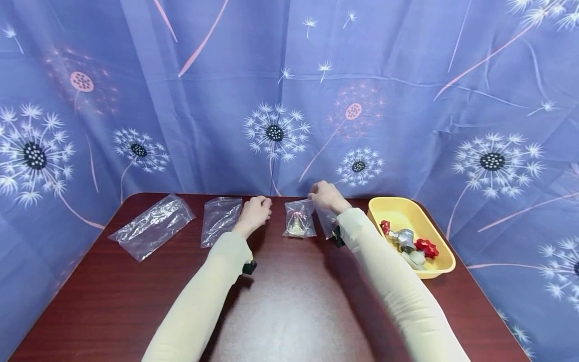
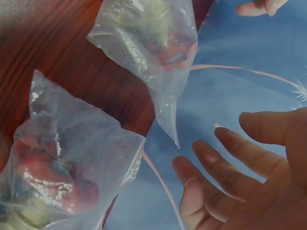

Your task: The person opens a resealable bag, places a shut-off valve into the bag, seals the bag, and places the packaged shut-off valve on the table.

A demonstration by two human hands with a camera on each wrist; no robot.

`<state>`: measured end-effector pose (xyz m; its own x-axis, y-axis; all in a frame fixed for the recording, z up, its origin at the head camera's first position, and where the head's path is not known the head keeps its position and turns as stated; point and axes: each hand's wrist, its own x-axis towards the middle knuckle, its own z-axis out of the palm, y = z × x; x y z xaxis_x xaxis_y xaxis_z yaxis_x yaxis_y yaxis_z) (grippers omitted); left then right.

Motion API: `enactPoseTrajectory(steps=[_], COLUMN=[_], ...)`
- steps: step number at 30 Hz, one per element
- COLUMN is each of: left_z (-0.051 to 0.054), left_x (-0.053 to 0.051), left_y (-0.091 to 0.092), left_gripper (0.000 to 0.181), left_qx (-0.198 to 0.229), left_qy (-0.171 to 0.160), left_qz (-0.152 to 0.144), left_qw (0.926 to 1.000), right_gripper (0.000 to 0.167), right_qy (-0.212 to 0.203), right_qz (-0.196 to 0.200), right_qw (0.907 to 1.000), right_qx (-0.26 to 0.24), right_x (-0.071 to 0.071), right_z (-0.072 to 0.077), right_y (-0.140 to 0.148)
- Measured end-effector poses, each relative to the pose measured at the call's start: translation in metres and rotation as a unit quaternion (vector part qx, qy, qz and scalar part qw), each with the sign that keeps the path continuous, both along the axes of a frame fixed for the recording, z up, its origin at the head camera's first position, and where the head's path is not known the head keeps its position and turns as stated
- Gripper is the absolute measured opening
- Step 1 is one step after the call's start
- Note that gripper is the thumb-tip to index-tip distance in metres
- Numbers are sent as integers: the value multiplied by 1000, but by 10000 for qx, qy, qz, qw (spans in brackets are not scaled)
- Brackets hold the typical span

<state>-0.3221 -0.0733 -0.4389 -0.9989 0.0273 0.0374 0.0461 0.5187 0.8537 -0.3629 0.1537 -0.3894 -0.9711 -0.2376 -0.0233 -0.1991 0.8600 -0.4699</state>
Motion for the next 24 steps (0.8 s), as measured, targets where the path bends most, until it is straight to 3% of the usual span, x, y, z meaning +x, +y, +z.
enactPoseTrajectory(steps=[10, 16, 24], left_z=[4, 2, -2], left_x=[8, 13, 19], left_y=[-71, -101, -130], left_gripper=[33, 32, 36], left_qx=[-1211, -1673, -2194], left_qy=[321, 378, 290], left_qz=[137, 506, 1060], left_qw=[9920, 9839, 9694], right_gripper=[22, 20, 14], right_qy=[23, 34, 298], right_qz=[303, 657, 1067], right_qw=[9992, 9967, 9931], right_qx=[-267, -470, -382], right_x=[9, 14, 24], right_z=[7, 12, 15], right_y=[-10, -16, -31])
